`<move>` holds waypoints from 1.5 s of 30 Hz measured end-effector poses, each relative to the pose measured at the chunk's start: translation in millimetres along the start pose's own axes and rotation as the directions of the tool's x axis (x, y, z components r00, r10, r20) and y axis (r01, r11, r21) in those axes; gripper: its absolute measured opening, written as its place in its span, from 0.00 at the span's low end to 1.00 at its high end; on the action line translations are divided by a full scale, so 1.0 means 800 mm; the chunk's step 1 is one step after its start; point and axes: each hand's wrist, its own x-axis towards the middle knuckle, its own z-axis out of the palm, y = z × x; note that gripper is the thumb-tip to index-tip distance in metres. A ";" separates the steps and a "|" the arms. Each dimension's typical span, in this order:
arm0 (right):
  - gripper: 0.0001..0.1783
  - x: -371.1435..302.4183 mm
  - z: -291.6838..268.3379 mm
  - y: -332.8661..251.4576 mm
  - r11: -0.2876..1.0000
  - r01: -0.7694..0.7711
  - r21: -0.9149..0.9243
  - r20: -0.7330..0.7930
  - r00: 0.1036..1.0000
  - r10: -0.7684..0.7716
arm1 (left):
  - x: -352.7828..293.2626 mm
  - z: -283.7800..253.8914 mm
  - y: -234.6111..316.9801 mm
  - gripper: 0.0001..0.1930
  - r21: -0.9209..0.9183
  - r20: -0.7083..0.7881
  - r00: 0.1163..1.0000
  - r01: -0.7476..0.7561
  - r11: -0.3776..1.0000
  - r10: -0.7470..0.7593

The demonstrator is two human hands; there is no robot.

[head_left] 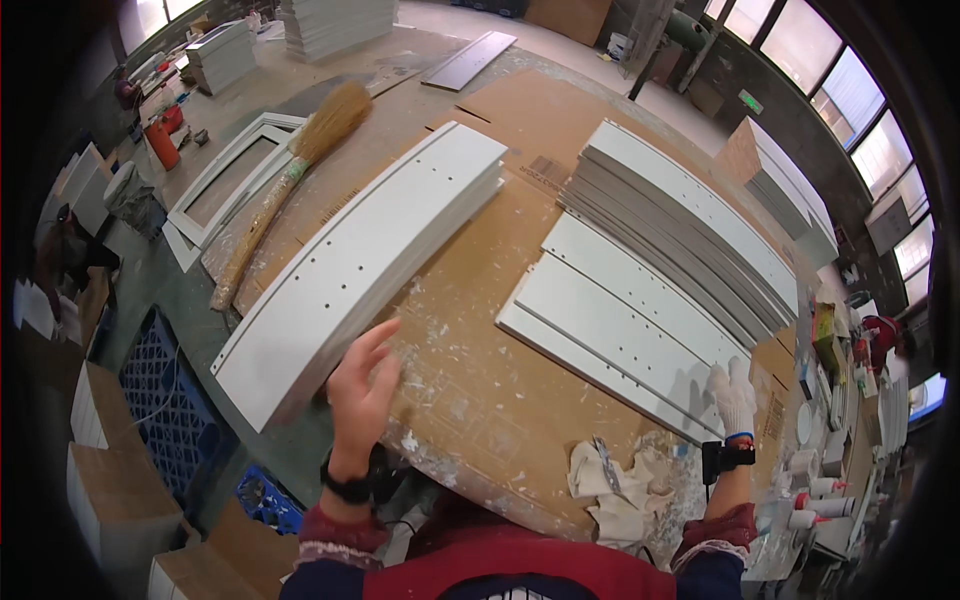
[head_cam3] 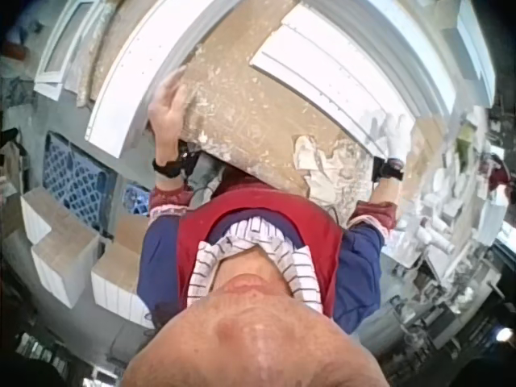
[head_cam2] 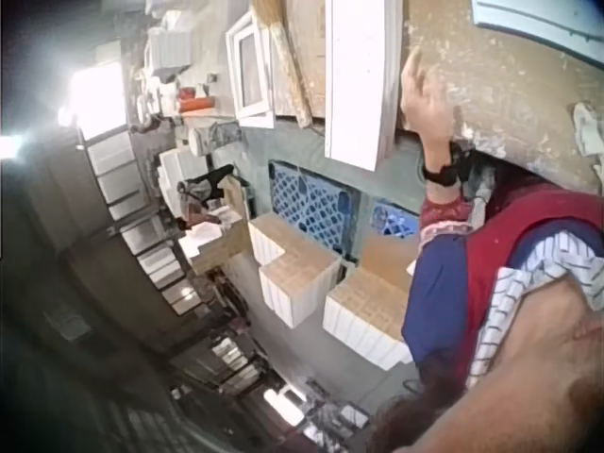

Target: The person sands the edges and surfaces of white rectangular wooden panels using a sanding block. They repeatedly flip the panels and wipe them with a cloth while working at a table in a workshop.

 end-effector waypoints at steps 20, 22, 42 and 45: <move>0.33 0.012 0.073 0.175 0.974 -0.069 -0.214 -0.091 0.995 0.051 | 0.068 0.192 -0.122 0.18 0.511 0.237 0.948 0.065 0.857 -0.213; 0.30 0.028 0.098 0.182 0.974 -0.043 -0.223 -0.159 0.987 0.007 | 0.038 0.162 -0.127 0.17 0.524 0.158 0.982 0.006 0.852 -0.104; 0.32 -0.011 0.130 -0.086 0.649 0.737 -0.187 -0.039 0.655 -0.755 | -0.219 -0.092 -0.116 0.23 -0.705 0.187 0.780 0.530 0.471 -0.598; 0.33 -0.095 0.109 -0.168 0.526 0.850 0.039 -0.132 0.526 -0.840 | -0.235 -0.075 -0.104 0.21 -0.719 0.111 0.763 0.504 0.478 -0.637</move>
